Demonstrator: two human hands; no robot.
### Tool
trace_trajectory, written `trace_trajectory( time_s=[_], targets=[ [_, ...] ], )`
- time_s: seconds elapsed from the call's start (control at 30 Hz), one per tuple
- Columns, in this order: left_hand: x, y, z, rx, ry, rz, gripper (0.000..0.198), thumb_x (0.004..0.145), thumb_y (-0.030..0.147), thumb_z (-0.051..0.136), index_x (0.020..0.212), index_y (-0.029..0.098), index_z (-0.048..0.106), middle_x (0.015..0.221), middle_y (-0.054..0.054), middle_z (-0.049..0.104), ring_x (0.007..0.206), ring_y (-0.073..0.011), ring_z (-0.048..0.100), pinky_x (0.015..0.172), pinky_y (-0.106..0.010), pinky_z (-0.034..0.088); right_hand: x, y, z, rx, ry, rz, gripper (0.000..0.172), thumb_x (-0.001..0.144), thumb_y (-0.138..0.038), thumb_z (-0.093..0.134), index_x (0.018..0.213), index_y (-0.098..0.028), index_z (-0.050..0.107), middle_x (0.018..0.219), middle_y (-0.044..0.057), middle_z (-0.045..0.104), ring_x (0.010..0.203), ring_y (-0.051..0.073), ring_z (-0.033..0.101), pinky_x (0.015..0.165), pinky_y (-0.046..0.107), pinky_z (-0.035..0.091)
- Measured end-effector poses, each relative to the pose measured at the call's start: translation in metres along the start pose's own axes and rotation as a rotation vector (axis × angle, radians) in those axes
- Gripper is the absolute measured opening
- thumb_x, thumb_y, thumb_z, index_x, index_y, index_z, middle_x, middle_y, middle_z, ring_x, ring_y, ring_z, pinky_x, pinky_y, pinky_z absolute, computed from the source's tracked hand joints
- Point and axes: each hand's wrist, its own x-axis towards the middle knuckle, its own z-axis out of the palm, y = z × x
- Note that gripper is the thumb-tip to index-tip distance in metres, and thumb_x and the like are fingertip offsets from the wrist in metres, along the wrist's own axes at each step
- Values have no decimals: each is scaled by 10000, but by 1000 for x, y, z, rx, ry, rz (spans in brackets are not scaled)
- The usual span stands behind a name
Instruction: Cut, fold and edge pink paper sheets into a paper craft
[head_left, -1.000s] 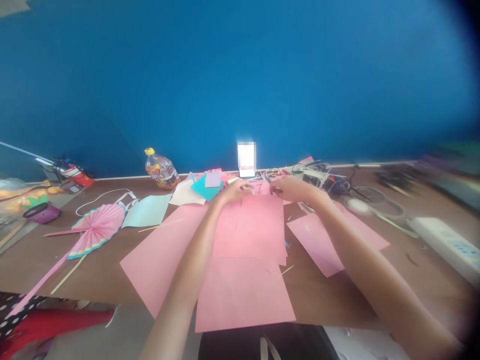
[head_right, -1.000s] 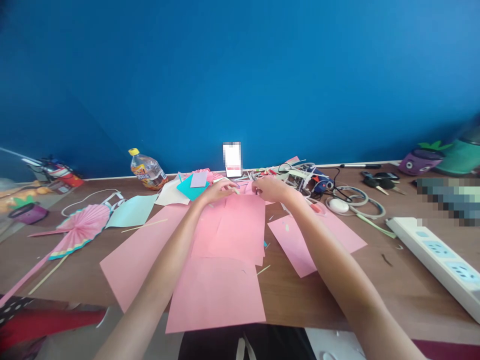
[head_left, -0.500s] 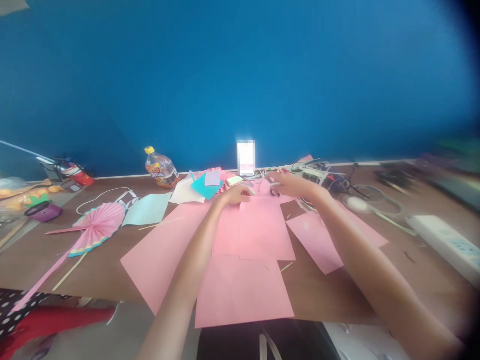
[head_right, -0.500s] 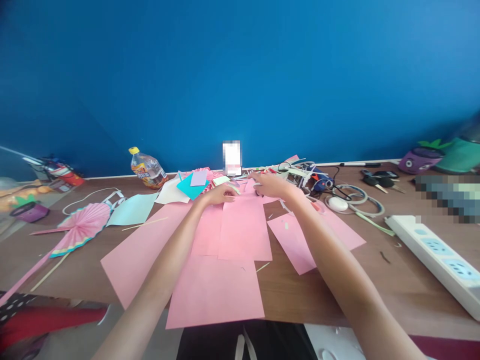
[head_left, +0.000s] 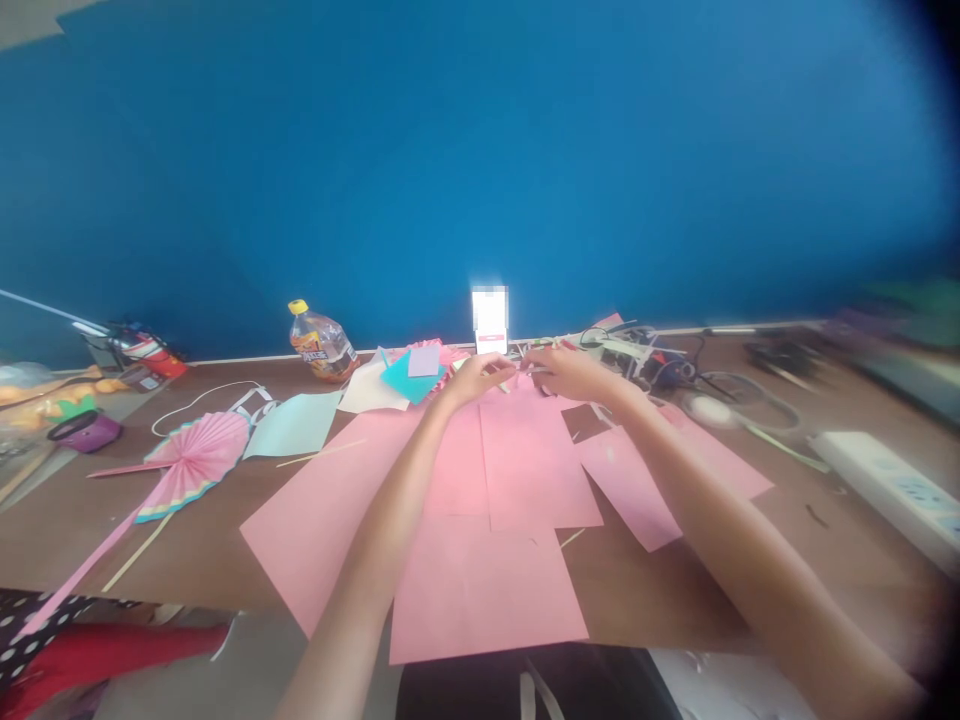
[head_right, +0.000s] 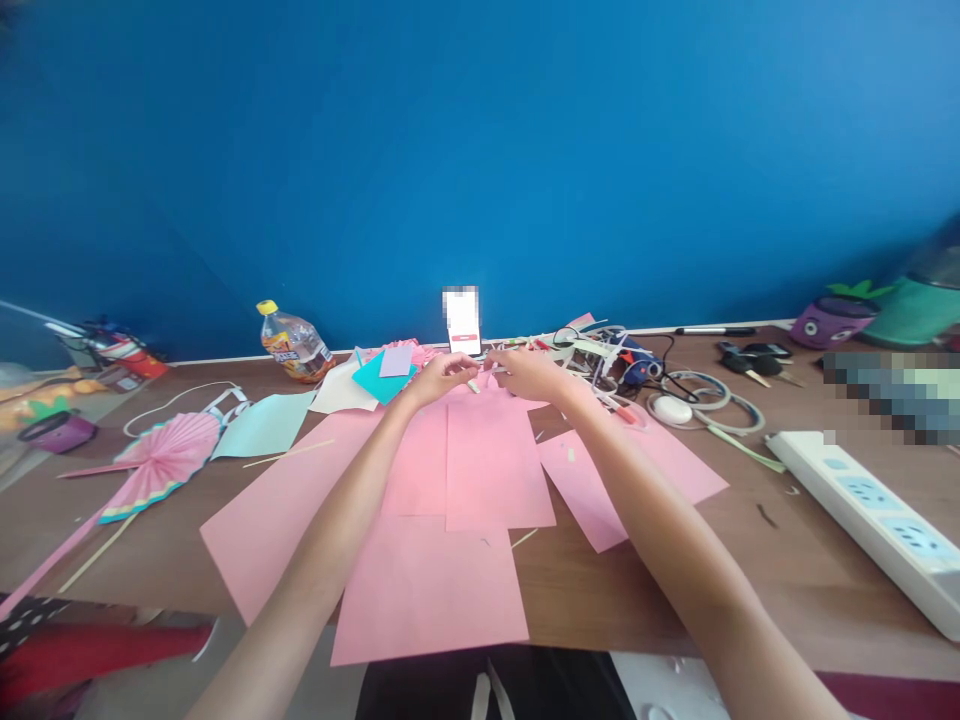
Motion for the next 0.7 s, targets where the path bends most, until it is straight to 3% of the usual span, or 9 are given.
trace_trajectory(
  time_s=[0.13, 0.37, 0.5, 0.7],
  targets=[
    [1, 5, 0, -5, 44, 8, 364, 818, 443, 565, 1003, 144, 656, 969, -79, 670, 764, -133, 579, 677, -248, 429, 2, -2, 5, 64, -21, -6, 322, 826, -200, 445, 1119, -249, 570, 850, 26, 699, 740, 178, 587, 657, 270, 362],
    [2, -13, 9, -54, 0, -51, 355, 718, 391, 682, 975, 150, 642, 962, -64, 671, 708, -112, 596, 640, -237, 453, -2, -5, 0, 251, -12, 2, 292, 841, -249, 443, 1104, -247, 571, 867, 17, 695, 648, 145, 570, 577, 252, 357],
    [1, -14, 14, 2, 21, -13, 265, 754, 377, 638, 897, 155, 659, 902, -46, 682, 716, -111, 592, 647, -229, 444, -3, -9, -2, 332, -5, 49, 287, 828, -264, 465, 1095, -243, 565, 860, 15, 691, 608, 130, 558, 558, 250, 358],
    [1, -10, 16, 20, 76, 3, 283, 810, 385, 560, 890, 141, 677, 792, -43, 680, 666, -120, 596, 605, -226, 423, -2, -11, -1, 443, -1, 109, 271, 823, -284, 476, 1077, -235, 560, 833, 17, 685, 581, 122, 558, 544, 248, 370]
  ],
)
